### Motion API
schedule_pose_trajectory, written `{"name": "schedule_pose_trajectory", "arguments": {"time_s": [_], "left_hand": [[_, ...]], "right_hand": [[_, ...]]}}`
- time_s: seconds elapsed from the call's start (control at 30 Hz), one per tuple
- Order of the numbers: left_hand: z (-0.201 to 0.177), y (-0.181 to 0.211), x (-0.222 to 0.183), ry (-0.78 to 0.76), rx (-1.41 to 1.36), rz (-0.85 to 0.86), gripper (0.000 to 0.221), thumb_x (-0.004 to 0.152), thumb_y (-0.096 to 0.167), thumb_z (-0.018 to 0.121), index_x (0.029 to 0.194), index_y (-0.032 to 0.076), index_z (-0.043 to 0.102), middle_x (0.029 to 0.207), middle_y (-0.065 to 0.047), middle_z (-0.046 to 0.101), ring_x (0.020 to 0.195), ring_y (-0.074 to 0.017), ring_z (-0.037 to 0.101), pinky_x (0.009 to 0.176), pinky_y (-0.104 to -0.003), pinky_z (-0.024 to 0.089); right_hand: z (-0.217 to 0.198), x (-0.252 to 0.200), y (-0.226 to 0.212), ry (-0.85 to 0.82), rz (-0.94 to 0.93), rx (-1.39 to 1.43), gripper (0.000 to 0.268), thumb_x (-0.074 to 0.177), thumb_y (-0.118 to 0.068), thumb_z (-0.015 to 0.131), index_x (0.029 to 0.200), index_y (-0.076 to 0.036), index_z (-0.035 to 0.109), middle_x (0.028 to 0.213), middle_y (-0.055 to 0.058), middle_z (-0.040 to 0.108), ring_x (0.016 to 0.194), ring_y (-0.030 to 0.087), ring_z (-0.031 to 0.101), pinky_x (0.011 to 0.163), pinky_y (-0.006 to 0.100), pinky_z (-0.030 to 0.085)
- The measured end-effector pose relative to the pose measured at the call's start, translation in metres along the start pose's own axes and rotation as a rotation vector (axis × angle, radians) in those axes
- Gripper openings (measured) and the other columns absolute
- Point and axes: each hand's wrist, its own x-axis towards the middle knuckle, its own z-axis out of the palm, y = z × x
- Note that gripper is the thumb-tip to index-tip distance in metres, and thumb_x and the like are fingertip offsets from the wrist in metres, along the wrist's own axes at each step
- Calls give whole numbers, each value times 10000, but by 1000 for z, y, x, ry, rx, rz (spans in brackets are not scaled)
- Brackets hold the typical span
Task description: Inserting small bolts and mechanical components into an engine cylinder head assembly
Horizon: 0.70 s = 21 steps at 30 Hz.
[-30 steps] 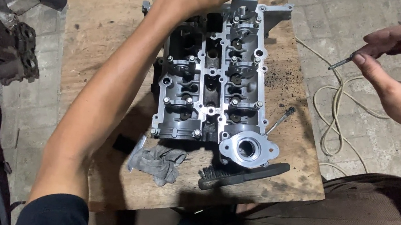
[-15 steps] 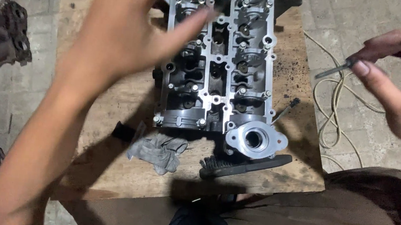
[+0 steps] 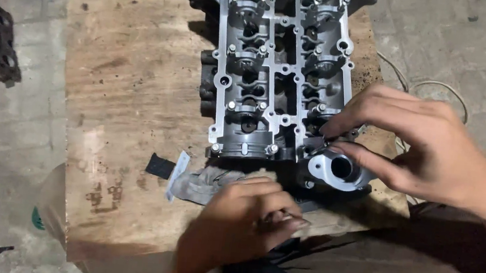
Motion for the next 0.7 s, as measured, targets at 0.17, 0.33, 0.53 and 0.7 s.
{"name": "schedule_pose_trajectory", "arguments": {"time_s": [0.17, 0.33, 0.53, 0.7], "left_hand": [[17, -31, 7, -163, -120, 32, 187, 874, 217, 684, 862, 31, 704, 712, -52, 666, 565, -168, 535, 564, -291, 442], [17, -28, 5, -85, -229, -7, 88, 835, 101, 733, 849, 17, 711, 766, -69, 698, 607, -186, 561, 613, -284, 453], [17, -34, 1, -48, -279, -61, 65, 827, 87, 747, 830, 30, 716, 781, -41, 709, 607, -158, 514, 600, -273, 431], [19, -38, 2, -30, -280, -63, 42, 824, 66, 749, 831, 30, 728, 767, -41, 714, 590, -149, 520, 574, -265, 438]], "right_hand": [[4, 7, -4, -43, -53, -93, 229, 744, -118, 804, 968, -93, 759, 932, 19, 751, 836, 143, 706, 773, 257, 631], [7, 9, -4, -34, -19, -116, 247, 699, -97, 821, 941, -87, 769, 910, 22, 765, 812, 152, 707, 767, 266, 623], [9, 6, 7, -87, -60, -152, 252, 664, -92, 819, 913, -116, 795, 903, -1, 802, 836, 158, 720, 838, 306, 628], [5, 12, 4, -124, 45, -87, 248, 670, -126, 837, 917, -126, 814, 908, 2, 795, 786, 148, 729, 752, 306, 640]]}}
